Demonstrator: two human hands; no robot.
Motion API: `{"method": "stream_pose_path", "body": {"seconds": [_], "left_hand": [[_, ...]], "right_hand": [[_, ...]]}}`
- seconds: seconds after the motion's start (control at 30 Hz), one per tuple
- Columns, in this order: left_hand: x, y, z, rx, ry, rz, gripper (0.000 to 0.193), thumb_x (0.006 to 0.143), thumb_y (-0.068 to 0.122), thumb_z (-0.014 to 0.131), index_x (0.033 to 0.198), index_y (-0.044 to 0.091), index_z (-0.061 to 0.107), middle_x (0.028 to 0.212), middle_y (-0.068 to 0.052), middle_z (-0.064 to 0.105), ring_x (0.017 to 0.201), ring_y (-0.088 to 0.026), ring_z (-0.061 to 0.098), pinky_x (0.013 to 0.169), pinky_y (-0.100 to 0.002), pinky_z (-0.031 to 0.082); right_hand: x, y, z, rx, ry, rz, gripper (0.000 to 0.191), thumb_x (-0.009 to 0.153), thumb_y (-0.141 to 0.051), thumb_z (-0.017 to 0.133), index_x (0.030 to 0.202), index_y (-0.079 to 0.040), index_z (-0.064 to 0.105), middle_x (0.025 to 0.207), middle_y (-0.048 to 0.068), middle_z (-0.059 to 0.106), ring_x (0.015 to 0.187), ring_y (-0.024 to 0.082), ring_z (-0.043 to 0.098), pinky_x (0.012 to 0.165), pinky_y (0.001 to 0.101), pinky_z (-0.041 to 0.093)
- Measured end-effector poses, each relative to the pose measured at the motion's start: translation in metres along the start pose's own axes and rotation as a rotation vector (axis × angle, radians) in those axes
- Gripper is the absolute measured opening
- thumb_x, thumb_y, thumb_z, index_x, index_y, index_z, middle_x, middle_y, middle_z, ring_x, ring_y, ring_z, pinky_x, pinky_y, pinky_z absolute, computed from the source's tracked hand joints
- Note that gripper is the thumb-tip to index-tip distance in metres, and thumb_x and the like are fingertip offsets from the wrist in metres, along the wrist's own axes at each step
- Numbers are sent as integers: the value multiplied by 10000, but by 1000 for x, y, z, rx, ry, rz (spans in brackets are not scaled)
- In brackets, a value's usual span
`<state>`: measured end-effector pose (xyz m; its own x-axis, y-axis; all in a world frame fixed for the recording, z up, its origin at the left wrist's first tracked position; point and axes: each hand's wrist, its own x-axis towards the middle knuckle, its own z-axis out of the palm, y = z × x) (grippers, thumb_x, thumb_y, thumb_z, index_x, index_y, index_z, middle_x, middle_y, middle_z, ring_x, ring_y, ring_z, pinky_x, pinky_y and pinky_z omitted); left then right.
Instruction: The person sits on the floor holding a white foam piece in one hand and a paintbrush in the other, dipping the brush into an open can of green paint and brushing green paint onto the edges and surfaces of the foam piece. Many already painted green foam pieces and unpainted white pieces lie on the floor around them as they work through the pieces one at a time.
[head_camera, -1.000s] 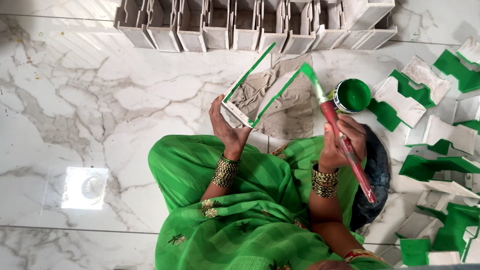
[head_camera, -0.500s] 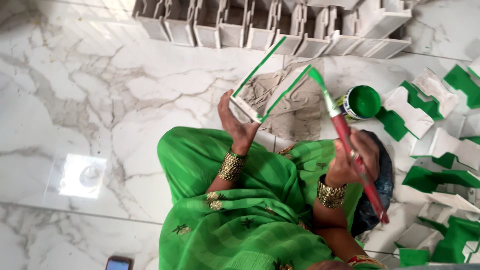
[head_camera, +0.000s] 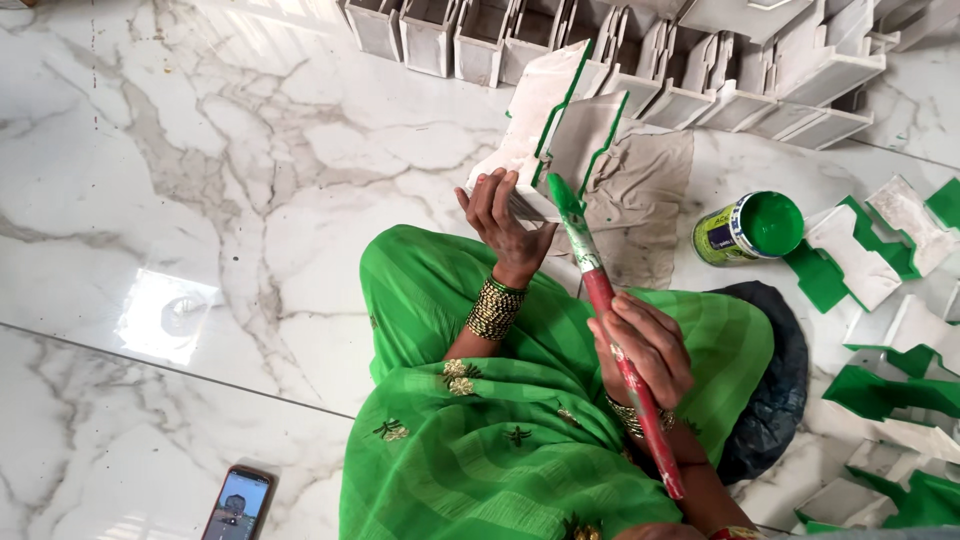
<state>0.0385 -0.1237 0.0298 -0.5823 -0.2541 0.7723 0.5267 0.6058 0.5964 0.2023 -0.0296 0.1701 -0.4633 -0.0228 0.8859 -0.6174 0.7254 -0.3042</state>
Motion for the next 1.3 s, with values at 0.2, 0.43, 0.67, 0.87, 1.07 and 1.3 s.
{"method": "stream_pose_path", "body": {"seconds": [0.2, 0.43, 0.67, 0.87, 1.07, 1.3], "left_hand": [[-3, -6, 5, 46, 53, -3, 898, 740, 281, 946, 1472, 138, 445, 1467, -51, 490, 1469, -282, 397, 1355, -554, 141], [-2, -6, -2, 22, 26, -15, 817, 806, 339, 872, 1473, 133, 449, 1471, -62, 485, 1480, -286, 376, 1363, -542, 142], [2, -2, -2, 72, 33, -30, 865, 778, 286, 923, 1492, 143, 456, 1483, -41, 505, 1493, -263, 398, 1349, -518, 143], [2, 1, -9, -38, 16, -22, 863, 767, 345, 859, 1478, 108, 431, 1453, -93, 488, 1463, -300, 374, 1344, -558, 132], [6, 3, -6, 21, 37, -41, 904, 750, 308, 916, 1493, 117, 438, 1464, -81, 503, 1482, -287, 392, 1363, -552, 139], [5, 6, -10, -35, 2, -18, 945, 740, 399, 917, 1487, 103, 419, 1453, -84, 476, 1478, -296, 360, 1349, -566, 133]], "right_hand": [[6, -9, 8, 30, -62, -76, 300, 806, 94, 852, 1056, 68, 688, 1092, 198, 699, 1013, 342, 729, 886, 413, 666], [12, -28, -12, -25, -121, 15, 310, 821, 88, 842, 1079, 58, 673, 1129, 189, 686, 1048, 341, 716, 917, 420, 651], [15, -26, -4, 1, -112, -43, 281, 803, 79, 847, 1040, 45, 700, 1086, 175, 715, 1008, 323, 730, 880, 397, 650], [15, -30, -16, -50, -79, 38, 292, 820, 89, 845, 1064, 52, 689, 1097, 181, 704, 1022, 315, 723, 902, 397, 651], [16, -29, -17, 16, -160, -4, 290, 795, 86, 840, 1042, 44, 694, 1078, 167, 715, 1014, 318, 731, 896, 408, 652], [17, -31, -23, -44, -124, 53, 305, 806, 88, 845, 1061, 48, 682, 1086, 177, 705, 1022, 324, 726, 913, 408, 653]]}}
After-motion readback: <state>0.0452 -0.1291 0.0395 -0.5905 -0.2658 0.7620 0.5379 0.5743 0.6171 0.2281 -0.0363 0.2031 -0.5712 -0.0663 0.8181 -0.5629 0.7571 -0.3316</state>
